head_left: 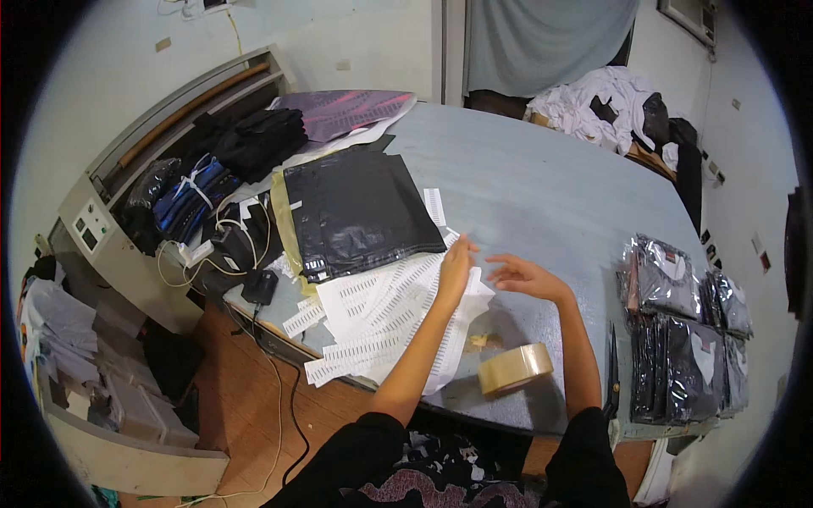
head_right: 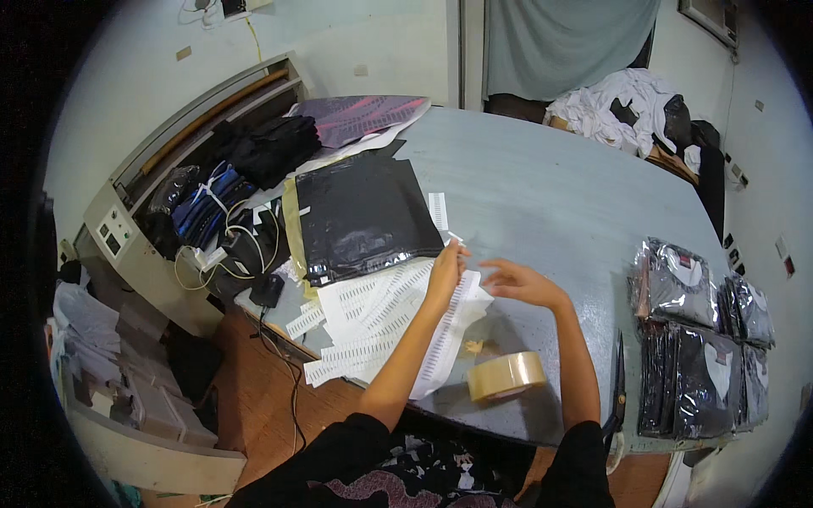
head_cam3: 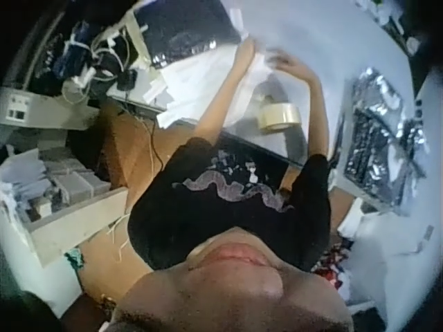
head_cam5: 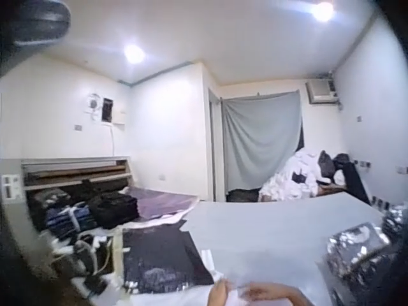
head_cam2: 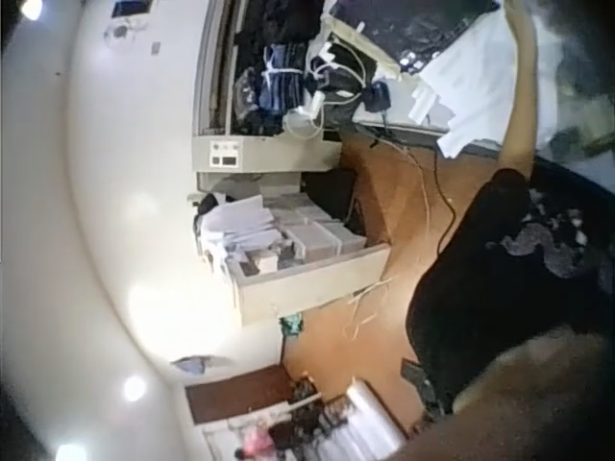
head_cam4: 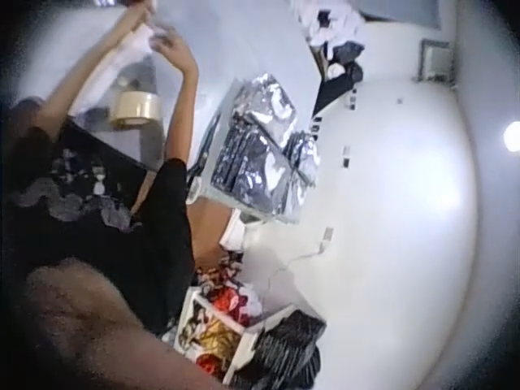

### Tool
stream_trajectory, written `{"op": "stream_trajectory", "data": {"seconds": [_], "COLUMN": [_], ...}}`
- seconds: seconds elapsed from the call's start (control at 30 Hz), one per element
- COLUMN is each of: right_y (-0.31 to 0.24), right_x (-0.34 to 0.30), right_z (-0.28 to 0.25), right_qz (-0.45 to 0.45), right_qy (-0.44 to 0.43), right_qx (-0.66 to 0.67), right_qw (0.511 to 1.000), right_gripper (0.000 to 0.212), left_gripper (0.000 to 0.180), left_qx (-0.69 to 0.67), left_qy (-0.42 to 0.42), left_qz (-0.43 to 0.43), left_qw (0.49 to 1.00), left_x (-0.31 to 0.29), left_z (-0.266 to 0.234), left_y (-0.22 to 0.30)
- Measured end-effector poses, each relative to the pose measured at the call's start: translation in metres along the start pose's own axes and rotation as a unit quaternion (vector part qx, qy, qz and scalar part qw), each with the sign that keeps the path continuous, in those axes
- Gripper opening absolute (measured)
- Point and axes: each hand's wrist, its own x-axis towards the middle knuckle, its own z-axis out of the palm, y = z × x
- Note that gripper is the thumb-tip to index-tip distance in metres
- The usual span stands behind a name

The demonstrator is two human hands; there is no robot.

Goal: Packing folded shirts into black shipping envelopes and applying tape and labels.

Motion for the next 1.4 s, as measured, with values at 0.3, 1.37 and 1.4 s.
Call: {"op": "stream_trajectory", "data": {"seconds": [0.3, 1.37, 1.4], "right_y": [0.103, 0.113, 0.112], "right_x": [-0.043, -0.047, -0.046], "right_z": [-0.015, -0.008, -0.008], "right_qz": [0.104, 0.072, 0.075], "right_qy": [0.305, 0.384, 0.384], "right_qx": [0.178, 0.165, 0.159], "right_qw": [0.930, 0.906, 0.906], "right_gripper": [0.022, 0.012, 0.012], "left_gripper": [0.013, 0.024, 0.024], "left_qx": [0.416, 0.526, 0.532], "left_qy": [0.051, 0.070, 0.079], "left_qz": [0.110, 0.273, 0.265], "left_qw": [0.901, 0.803, 0.800], "left_x": [0.000, 0.058, 0.057], "left_z": [-0.009, -0.083, -0.080], "left_y": [-0.061, -0.058, -0.055]}}
